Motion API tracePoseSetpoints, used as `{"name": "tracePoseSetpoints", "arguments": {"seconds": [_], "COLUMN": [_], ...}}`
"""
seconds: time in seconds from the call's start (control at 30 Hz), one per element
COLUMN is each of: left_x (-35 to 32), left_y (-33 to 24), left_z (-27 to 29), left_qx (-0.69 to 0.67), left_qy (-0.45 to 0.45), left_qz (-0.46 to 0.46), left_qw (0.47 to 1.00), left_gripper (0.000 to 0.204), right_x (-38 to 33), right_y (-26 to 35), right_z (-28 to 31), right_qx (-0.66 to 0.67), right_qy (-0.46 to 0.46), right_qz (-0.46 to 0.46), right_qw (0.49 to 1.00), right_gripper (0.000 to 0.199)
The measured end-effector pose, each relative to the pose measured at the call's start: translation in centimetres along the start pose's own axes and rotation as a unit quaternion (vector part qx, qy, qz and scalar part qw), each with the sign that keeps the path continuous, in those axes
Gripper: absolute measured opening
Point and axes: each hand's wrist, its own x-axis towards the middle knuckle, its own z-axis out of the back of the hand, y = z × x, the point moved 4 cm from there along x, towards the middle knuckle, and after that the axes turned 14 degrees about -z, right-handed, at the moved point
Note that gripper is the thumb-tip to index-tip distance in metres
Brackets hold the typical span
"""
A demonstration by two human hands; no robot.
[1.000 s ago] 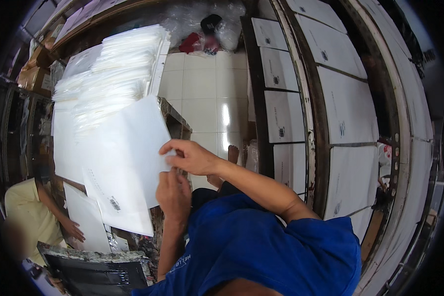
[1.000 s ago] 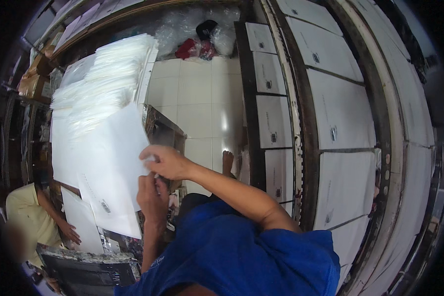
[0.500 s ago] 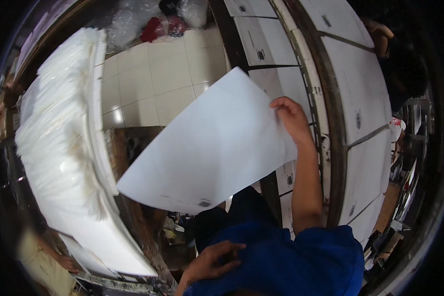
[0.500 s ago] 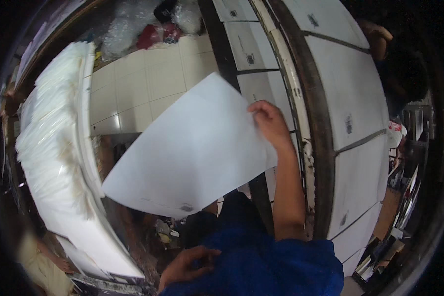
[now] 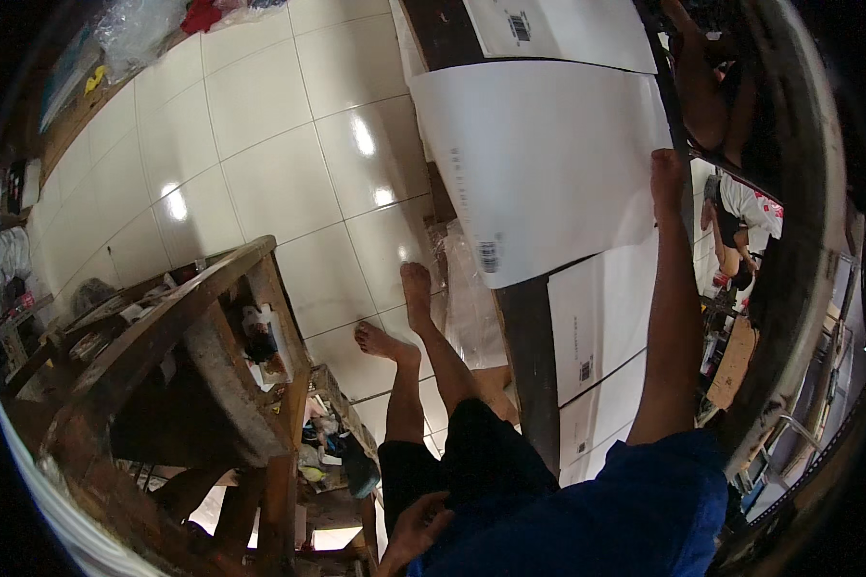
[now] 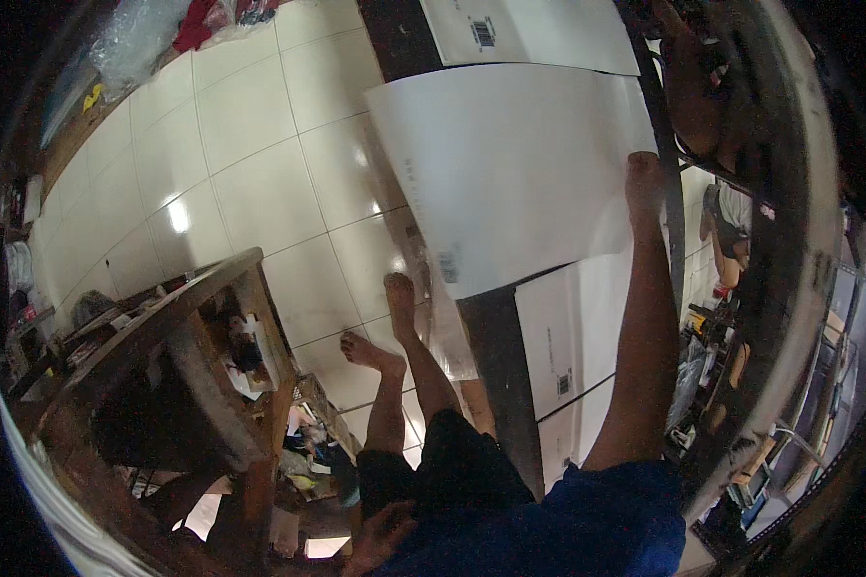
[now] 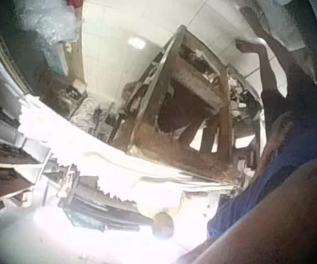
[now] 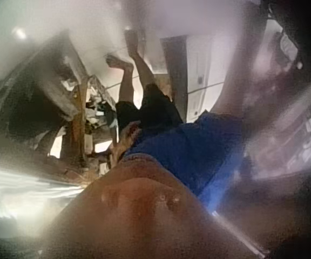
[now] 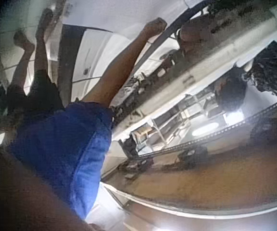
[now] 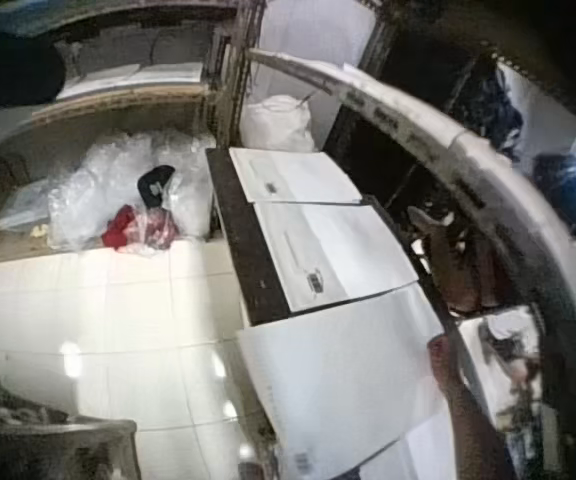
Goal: The person repeatedly picks up white sheets from a table and places them onto a metal shelving unit. The person moves back and forth between the table and the shelf, handling the sheets one at a time.
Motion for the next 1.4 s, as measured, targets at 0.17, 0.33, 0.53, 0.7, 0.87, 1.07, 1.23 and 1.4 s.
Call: {"name": "tracePoseSetpoints", "arguments": {"seconds": [0.17,0.33,0.53,0.7,0.87,1.07,1.23,1.4], "left_x": [1.8,2.5,2.6,2.5,2.5,3.1,0.5,-7.3], "left_y": [-0.5,1.9,2.7,1.1,3.2,-0.1,-5.0,-14.4], "left_z": [-0.2,0.1,-0.3,-0.4,-0.5,-0.7,-0.8,1.9], "left_qx": [0.026,0.008,-0.08,0.003,-0.011,-0.058,0.009,0.086], "left_qy": [-0.017,-0.041,-0.064,-0.094,-0.066,-0.041,-0.098,-0.238], "left_qz": [0.007,-0.04,-0.08,-0.061,-0.001,-0.035,-0.145,-0.368], "left_qw": [0.999,0.998,0.992,0.994,0.998,0.997,0.985,0.895], "left_gripper": [0.042,0.04,0.037,0.037,0.041,0.047,0.043,0.032], "right_x": [6.4,9.8,10.5,11.1,12.3,7.8,-9.5,-28.1], "right_y": [-7.0,-12.0,-10.6,-9.9,-11.2,-3.3,12.6,25.9], "right_z": [-1.9,0.1,1.2,0.3,0.5,-1.5,-4.8,-6.4], "right_qx": [0.055,0.015,-0.017,-0.103,-0.141,-0.094,0.254,0.388], "right_qy": [0.015,-0.051,-0.066,-0.131,-0.152,-0.234,-0.1,0.299], "right_qz": [-0.007,-0.008,-0.006,0.073,0.086,0.127,0.039,-0.019], "right_qw": [0.998,0.999,0.998,0.983,0.974,0.959,0.961,0.871], "right_gripper": [0.015,0.01,0.009,0.01,0.009,0.01,0.03,0.014]}}
